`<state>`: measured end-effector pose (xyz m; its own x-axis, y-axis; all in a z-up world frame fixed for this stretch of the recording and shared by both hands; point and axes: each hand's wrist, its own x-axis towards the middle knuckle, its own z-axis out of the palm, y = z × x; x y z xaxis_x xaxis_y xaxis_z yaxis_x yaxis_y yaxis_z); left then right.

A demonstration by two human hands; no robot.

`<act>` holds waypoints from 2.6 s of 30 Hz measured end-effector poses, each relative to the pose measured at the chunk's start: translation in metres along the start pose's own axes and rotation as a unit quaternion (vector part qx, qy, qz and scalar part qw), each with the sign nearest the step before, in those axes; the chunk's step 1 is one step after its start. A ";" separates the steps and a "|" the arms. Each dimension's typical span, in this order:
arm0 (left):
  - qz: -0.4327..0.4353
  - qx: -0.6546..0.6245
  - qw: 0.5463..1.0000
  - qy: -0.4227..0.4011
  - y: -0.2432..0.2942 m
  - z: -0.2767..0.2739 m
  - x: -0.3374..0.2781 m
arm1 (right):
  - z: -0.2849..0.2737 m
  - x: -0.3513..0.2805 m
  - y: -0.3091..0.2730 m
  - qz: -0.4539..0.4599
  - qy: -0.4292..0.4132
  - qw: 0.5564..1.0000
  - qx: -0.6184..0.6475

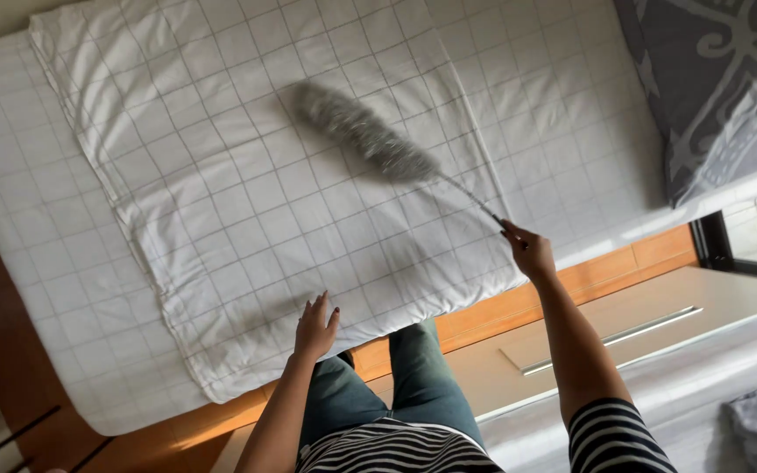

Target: The person smooths a white checkered bedsheet on a mattress, then uses a feather duster to sweep the surface. They fold the sheet, spread it back out, and smooth it again before using the duster once more.

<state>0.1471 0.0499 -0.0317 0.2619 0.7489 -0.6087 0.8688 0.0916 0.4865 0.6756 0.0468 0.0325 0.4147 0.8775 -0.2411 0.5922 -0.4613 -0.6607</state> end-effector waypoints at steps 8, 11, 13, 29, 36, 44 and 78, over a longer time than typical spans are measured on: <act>-0.038 -0.029 0.999 0.012 0.117 0.040 0.025 | -0.031 0.116 -0.035 -0.093 0.074 0.993 0.015; -0.057 -0.031 0.998 0.015 0.140 0.043 0.033 | -0.015 0.100 -0.057 -0.202 -0.013 0.978 0.052; -0.077 -0.037 0.996 0.012 0.151 0.047 0.027 | -0.016 0.092 -0.081 -0.268 -0.083 0.958 0.050; -0.021 -0.077 0.994 0.075 0.172 0.016 -0.013 | -0.032 0.145 -0.125 -0.072 0.140 0.988 -0.010; 0.131 -0.049 0.988 0.062 0.177 -0.011 -0.016 | 0.024 -0.099 -0.126 -0.035 0.110 0.991 0.067; 0.302 -0.014 0.946 -0.115 0.134 -0.052 -0.041 | 0.123 -0.337 -0.161 0.172 0.216 0.945 0.178; 0.338 0.319 0.874 -0.145 -0.009 0.046 -0.063 | 0.380 -0.653 -0.089 0.499 0.326 0.689 0.414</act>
<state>0.1420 -0.0279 -0.0268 0.8214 0.2844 -0.4944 0.5072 -0.7607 0.4050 0.0894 -0.4347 -0.0212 0.7119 -0.1914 -0.6757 -0.6958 -0.3226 -0.6417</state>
